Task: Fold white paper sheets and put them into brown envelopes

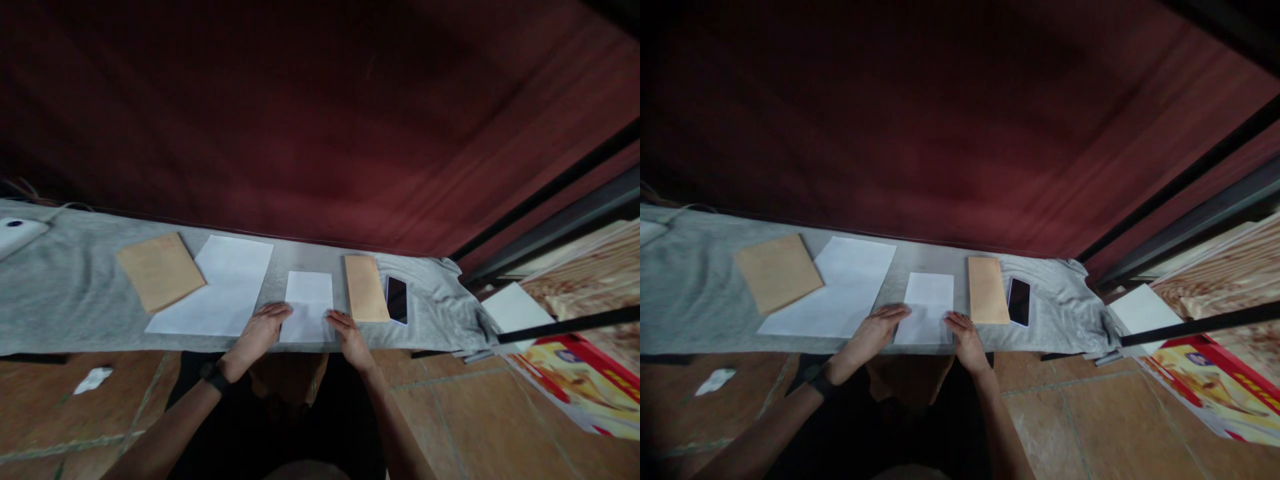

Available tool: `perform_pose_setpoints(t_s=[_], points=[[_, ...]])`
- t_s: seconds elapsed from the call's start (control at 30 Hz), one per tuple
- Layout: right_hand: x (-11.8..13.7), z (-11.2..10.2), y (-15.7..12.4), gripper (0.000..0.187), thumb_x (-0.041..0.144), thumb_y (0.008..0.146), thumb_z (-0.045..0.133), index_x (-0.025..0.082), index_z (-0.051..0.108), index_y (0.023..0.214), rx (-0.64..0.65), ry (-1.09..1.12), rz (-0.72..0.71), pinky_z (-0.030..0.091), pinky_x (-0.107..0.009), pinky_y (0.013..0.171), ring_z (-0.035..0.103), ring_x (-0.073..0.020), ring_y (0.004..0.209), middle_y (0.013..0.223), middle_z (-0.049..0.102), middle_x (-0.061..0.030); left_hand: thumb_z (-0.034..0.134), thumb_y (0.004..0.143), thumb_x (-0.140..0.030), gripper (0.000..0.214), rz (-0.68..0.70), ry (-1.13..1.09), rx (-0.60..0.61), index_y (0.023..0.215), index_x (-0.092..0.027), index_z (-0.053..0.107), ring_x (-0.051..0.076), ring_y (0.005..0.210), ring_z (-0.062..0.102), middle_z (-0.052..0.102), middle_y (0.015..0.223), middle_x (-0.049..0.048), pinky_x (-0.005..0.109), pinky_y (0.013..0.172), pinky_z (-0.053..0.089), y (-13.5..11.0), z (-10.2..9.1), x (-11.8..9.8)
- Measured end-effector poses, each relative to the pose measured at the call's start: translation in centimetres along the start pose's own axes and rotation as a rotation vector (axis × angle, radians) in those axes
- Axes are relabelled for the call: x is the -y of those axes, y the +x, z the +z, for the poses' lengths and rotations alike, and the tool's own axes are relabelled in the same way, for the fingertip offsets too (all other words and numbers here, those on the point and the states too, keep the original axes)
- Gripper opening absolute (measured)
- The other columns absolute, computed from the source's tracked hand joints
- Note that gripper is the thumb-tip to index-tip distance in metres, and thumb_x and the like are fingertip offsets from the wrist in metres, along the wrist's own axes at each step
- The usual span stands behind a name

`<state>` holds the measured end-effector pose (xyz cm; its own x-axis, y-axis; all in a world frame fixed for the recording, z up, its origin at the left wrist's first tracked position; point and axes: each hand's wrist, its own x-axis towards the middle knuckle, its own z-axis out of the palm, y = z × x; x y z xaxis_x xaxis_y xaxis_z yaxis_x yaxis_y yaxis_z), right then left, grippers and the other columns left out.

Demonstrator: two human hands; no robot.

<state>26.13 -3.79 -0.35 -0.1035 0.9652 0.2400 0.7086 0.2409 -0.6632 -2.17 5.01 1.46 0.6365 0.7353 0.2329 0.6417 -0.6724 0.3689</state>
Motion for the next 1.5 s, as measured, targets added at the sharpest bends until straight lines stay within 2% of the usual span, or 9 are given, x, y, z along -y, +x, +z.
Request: perform_pose_setpoints(t_s=[0.17, 0.33, 0.43, 0.63, 0.83, 1.1, 1.23, 1.33, 1.5], points=[[1.9, 1.8, 1.5, 0.045, 0.014, 0.097, 0.039, 0.020, 0.061, 0.136, -0.176, -0.049, 0.112, 0.050, -0.040, 0.109, 0.061, -0.0208, 0.126, 0.135, 0.065, -0.0107, 0.035, 0.101, -0.023, 0.045, -0.024, -0.071, -0.094, 0.140, -0.015, 0.056, 0.021, 0.137, 0.051, 0.057, 0.145, 0.0118, 0.043, 0.115, 0.043, 3.1, 1.4, -2.6], [4.6, 6.8, 1.6, 0.049, 0.021, 0.096, 0.050, 0.008, 0.051, 0.143, -0.126, -0.394, -0.011, 0.038, -0.049, 0.119, 0.047, -0.0283, 0.140, 0.144, 0.056, -0.0184, 0.028, 0.105, -0.034, 0.050, 0.083, -0.088, 0.032, 0.148, -0.015, 0.045, 0.019, 0.146, 0.039, 0.048, 0.154, 0.0120, 0.040, 0.120, 0.035, 6.4, 3.5, -4.2], [5.0, 8.3, 1.2, 0.050, 0.026, 0.096, 0.053, 0.005, 0.052, 0.142, -0.142, -0.501, -0.027, 0.034, -0.051, 0.120, 0.045, -0.0299, 0.141, 0.143, 0.056, -0.0209, 0.030, 0.104, -0.040, 0.053, 0.088, -0.030, 0.120, 0.148, -0.014, 0.044, 0.021, 0.149, 0.033, 0.043, 0.157, 0.0120, 0.042, 0.123, 0.029, 7.5, 4.5, -4.0], [4.8, 8.1, 1.4, 0.049, 0.037, 0.100, 0.050, 0.008, 0.054, 0.140, -0.187, -0.503, -0.046, 0.035, -0.049, 0.119, 0.046, -0.0290, 0.140, 0.144, 0.057, -0.0189, 0.029, 0.103, -0.045, 0.058, -0.003, 0.092, 0.104, 0.151, -0.014, 0.041, 0.022, 0.151, 0.027, 0.036, 0.161, 0.0120, 0.044, 0.125, 0.020, 8.4, 5.5, -2.1], [5.5, 7.7, 1.5, 0.054, 0.036, 0.101, 0.048, 0.011, 0.045, 0.148, -0.120, -0.436, 0.021, 0.032, -0.051, 0.121, 0.042, -0.0301, 0.143, 0.151, 0.049, -0.0169, 0.028, 0.103, -0.044, 0.059, -0.011, 0.122, 0.020, 0.153, -0.013, 0.038, 0.023, 0.151, 0.028, 0.036, 0.160, 0.0140, 0.046, 0.124, 0.021, 9.3, 5.8, -0.3], [6.1, 6.9, 1.5, 0.057, 0.037, 0.103, 0.045, 0.012, 0.037, 0.153, -0.122, -0.403, 0.021, 0.032, -0.050, 0.120, 0.040, -0.0294, 0.145, 0.154, 0.045, -0.0156, 0.030, 0.101, -0.040, 0.060, -0.113, 0.164, -0.038, 0.154, -0.012, 0.036, 0.025, 0.151, 0.027, 0.037, 0.160, 0.0138, 0.046, 0.124, 0.019, 10.9, 5.5, 2.6], [6.2, 6.9, 1.5, 0.057, 0.037, 0.103, 0.045, 0.011, 0.038, 0.153, -0.116, -0.411, 0.025, 0.032, -0.050, 0.120, 0.040, -0.0291, 0.145, 0.154, 0.045, -0.0162, 0.028, 0.101, -0.040, 0.062, -0.158, 0.181, -0.035, 0.153, -0.008, 0.036, 0.027, 0.152, 0.025, 0.036, 0.160, 0.0168, 0.048, 0.124, 0.018, 11.2, 5.0, 3.0], [6.0, 6.9, 1.5, 0.055, 0.035, 0.103, 0.045, 0.011, 0.039, 0.152, -0.101, -0.405, 0.037, 0.032, -0.049, 0.121, 0.039, -0.0283, 0.145, 0.155, 0.044, -0.0156, 0.029, 0.102, -0.039, 0.061, -0.146, 0.185, -0.055, 0.154, -0.008, 0.036, 0.027, 0.152, 0.023, 0.035, 0.160, 0.0165, 0.048, 0.125, 0.017, 10.1, 4.8, 2.2], [5.5, 6.4, 1.5, 0.048, 0.026, 0.103, 0.039, 0.015, 0.044, 0.150, -0.090, -0.322, 0.058, 0.033, -0.048, 0.120, 0.041, -0.0243, 0.145, 0.154, 0.047, -0.0111, 0.031, 0.102, -0.036, 0.056, 0.021, 0.163, 0.005, 0.154, -0.014, 0.036, 0.023, 0.151, 0.029, 0.038, 0.160, 0.0117, 0.046, 0.125, 0.021, 5.3, 4.5, 0.2]])
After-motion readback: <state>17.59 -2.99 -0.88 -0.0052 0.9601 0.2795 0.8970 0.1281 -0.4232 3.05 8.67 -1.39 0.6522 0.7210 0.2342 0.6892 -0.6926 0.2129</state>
